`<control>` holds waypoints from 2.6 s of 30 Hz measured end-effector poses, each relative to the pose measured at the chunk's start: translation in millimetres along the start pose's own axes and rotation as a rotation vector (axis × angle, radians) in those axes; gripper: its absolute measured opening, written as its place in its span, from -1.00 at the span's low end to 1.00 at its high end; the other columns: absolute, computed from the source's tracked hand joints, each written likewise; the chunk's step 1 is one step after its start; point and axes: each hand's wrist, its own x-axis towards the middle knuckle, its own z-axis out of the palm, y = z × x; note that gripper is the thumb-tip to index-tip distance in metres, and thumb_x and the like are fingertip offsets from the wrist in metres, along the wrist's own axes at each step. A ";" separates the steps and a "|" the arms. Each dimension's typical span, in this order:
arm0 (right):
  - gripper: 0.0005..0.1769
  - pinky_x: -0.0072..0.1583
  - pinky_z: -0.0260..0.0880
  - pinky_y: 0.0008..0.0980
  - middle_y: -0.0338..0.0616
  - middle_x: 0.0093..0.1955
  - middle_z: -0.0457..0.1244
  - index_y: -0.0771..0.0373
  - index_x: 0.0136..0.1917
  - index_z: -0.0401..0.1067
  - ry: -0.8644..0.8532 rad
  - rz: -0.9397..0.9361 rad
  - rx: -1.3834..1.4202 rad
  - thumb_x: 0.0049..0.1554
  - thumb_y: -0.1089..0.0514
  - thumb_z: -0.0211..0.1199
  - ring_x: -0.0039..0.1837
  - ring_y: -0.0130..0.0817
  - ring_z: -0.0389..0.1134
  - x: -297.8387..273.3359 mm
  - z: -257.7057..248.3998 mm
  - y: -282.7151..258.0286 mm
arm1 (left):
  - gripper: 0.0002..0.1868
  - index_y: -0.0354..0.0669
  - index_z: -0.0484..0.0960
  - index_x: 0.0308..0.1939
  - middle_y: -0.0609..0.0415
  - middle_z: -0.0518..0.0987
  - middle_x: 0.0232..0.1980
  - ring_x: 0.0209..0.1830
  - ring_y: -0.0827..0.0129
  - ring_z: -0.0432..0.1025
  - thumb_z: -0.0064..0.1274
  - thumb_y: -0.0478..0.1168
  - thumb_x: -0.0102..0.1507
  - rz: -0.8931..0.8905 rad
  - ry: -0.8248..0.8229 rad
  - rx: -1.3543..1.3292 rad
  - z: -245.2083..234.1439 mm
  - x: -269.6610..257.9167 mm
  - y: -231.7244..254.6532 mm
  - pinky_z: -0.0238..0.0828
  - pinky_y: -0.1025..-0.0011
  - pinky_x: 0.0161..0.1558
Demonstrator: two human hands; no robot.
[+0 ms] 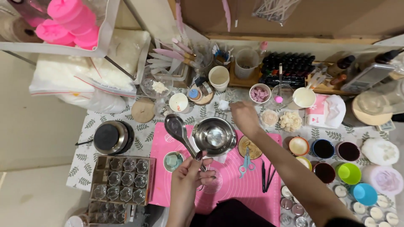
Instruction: Making candles by melting wax, adding fragrance, and pouring into molds.
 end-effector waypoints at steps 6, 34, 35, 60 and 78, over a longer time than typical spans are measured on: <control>-0.70 -0.15 0.29 -0.33 -0.01 -0.33 0.31 0.15 0.20 0.54 -0.314 0.628 0.606 0.20 0.11 0.26 -0.26 -0.27 0.30 -37.7 -181.1 -105.6 | -0.62 -0.31 0.76 0.20 -0.02 0.69 -0.09 -0.14 0.42 0.43 0.06 -0.22 0.37 0.162 -0.087 0.165 -20.9 30.1 -34.6 0.31 0.41 0.00; -0.41 0.14 0.35 -0.44 -0.21 0.00 0.31 0.18 0.39 0.33 0.196 0.601 1.331 0.08 0.36 0.21 0.07 -0.49 0.33 -90.3 -153.5 -285.7 | -0.71 -0.37 0.81 0.00 0.08 0.68 -0.17 -0.32 0.54 0.26 0.07 -0.26 0.36 0.148 -0.478 0.252 -136.1 7.4 22.6 0.19 0.55 -0.21; -0.53 0.16 0.33 -0.46 -0.20 0.07 0.29 0.27 0.30 0.39 0.177 0.491 1.204 0.09 0.37 0.22 0.13 -0.48 0.33 -89.5 -149.6 -287.5 | -0.73 -0.37 0.80 -0.03 0.13 0.68 -0.18 -0.29 0.59 0.34 0.06 -0.27 0.34 0.163 -0.488 0.270 -141.1 5.7 27.6 0.24 0.58 -0.17; -0.73 -0.05 0.41 -0.57 -0.21 -0.11 0.41 0.29 0.15 0.53 0.115 0.737 1.469 0.17 0.30 0.20 -0.12 -0.59 0.38 -88.1 -118.0 -341.2 | -0.69 -0.44 0.80 0.10 -0.03 0.45 -0.26 -0.33 0.45 0.21 0.03 -0.29 0.45 0.101 -0.520 0.314 -199.2 11.9 8.6 0.16 0.50 -0.25; -0.63 0.20 0.25 -0.28 -0.26 0.12 0.39 0.08 0.17 0.57 0.150 0.093 0.283 0.06 0.22 0.35 0.12 -0.14 0.19 -87.4 -114.5 -350.4 | -0.73 -0.34 0.50 0.02 -0.14 0.64 -0.36 -0.36 0.09 0.56 -0.20 -0.23 0.37 0.553 -0.417 0.914 -201.8 -9.8 12.9 0.47 0.18 -0.24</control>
